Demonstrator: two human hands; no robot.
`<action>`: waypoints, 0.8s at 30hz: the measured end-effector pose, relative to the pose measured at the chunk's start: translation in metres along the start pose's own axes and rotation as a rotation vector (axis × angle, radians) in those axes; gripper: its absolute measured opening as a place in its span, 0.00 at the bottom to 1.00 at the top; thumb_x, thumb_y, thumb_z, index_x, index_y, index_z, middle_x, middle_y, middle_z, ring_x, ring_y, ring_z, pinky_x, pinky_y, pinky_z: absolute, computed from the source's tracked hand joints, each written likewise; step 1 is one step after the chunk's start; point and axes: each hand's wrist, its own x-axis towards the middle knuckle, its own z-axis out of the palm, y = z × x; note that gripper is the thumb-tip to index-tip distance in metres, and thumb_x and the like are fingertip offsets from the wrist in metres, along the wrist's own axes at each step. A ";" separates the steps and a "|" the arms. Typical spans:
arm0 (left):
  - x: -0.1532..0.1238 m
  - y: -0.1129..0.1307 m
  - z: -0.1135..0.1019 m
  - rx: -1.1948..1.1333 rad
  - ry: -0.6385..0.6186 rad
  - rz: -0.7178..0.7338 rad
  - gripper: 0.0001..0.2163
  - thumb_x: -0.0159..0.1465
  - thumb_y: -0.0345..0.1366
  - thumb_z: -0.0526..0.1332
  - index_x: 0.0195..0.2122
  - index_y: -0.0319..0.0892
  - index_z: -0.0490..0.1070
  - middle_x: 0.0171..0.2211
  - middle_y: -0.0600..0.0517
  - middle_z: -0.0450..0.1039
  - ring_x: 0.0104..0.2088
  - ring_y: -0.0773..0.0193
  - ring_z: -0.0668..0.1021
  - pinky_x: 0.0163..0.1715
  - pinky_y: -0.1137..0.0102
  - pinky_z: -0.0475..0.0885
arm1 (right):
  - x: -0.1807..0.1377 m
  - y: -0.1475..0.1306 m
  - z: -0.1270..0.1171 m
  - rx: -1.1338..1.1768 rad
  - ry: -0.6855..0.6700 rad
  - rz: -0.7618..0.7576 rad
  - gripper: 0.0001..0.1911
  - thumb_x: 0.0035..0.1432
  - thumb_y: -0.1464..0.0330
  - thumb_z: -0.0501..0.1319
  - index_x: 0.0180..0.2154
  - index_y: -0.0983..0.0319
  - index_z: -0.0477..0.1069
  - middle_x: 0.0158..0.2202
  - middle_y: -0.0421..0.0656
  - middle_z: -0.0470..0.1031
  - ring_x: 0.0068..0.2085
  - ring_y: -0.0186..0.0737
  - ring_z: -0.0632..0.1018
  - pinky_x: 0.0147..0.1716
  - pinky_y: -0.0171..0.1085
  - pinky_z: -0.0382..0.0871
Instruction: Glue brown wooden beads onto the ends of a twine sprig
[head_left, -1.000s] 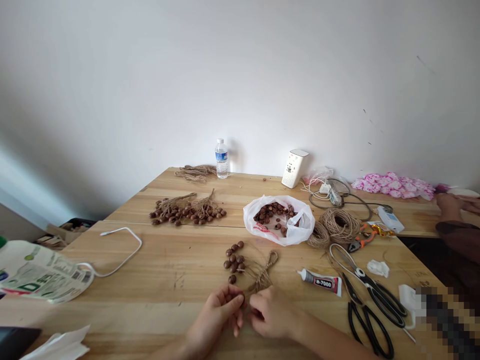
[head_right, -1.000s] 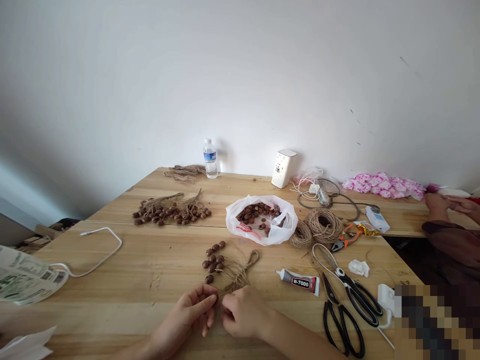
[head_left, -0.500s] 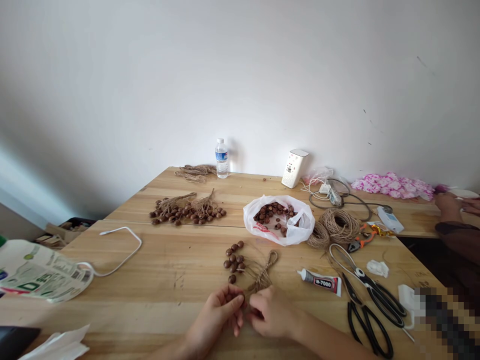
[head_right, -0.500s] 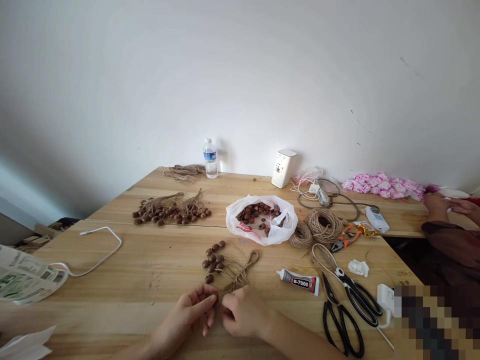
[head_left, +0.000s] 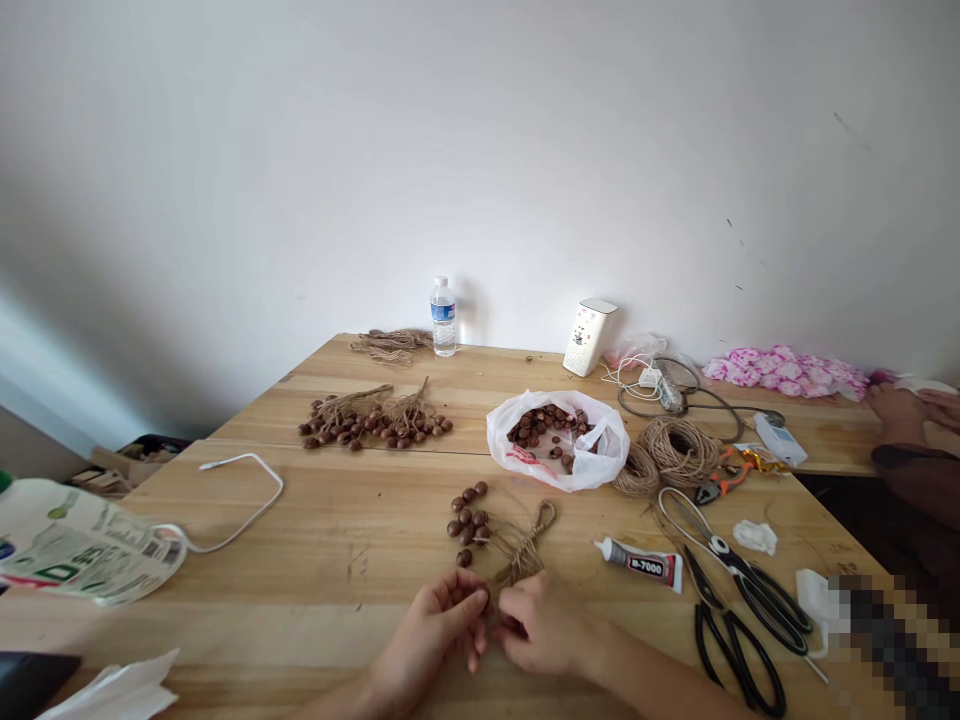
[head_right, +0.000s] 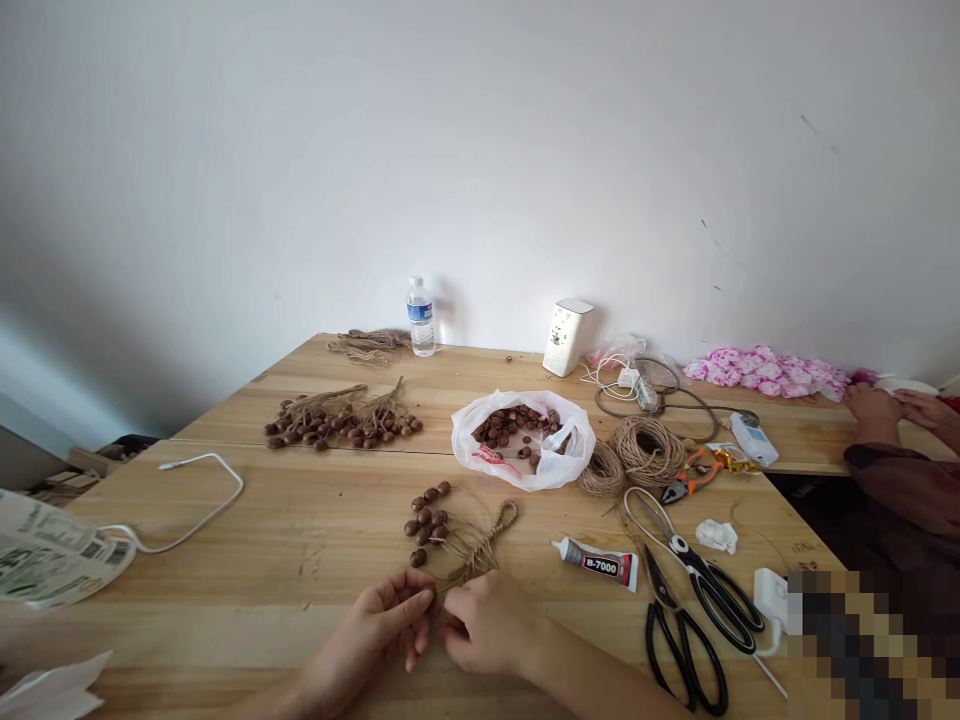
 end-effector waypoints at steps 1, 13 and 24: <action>0.000 0.000 0.000 -0.002 -0.002 0.001 0.18 0.49 0.45 0.69 0.29 0.39 0.66 0.20 0.56 0.70 0.15 0.70 0.71 0.13 0.76 0.64 | 0.000 0.000 -0.001 0.001 0.000 0.002 0.06 0.53 0.70 0.58 0.28 0.63 0.72 0.25 0.42 0.77 0.25 0.37 0.76 0.24 0.31 0.59; 0.000 -0.001 -0.001 -0.007 0.004 -0.006 0.18 0.48 0.46 0.70 0.29 0.39 0.65 0.20 0.56 0.70 0.16 0.70 0.71 0.13 0.76 0.65 | 0.000 0.002 0.003 0.010 -0.016 0.012 0.07 0.54 0.69 0.57 0.29 0.64 0.73 0.25 0.43 0.77 0.26 0.37 0.75 0.25 0.31 0.59; 0.000 -0.001 -0.001 -0.003 -0.001 -0.015 0.18 0.48 0.46 0.70 0.29 0.40 0.65 0.21 0.56 0.70 0.15 0.70 0.71 0.13 0.75 0.65 | 0.000 0.002 0.004 -0.006 -0.015 0.009 0.07 0.53 0.68 0.57 0.28 0.63 0.73 0.25 0.42 0.77 0.26 0.37 0.75 0.24 0.31 0.59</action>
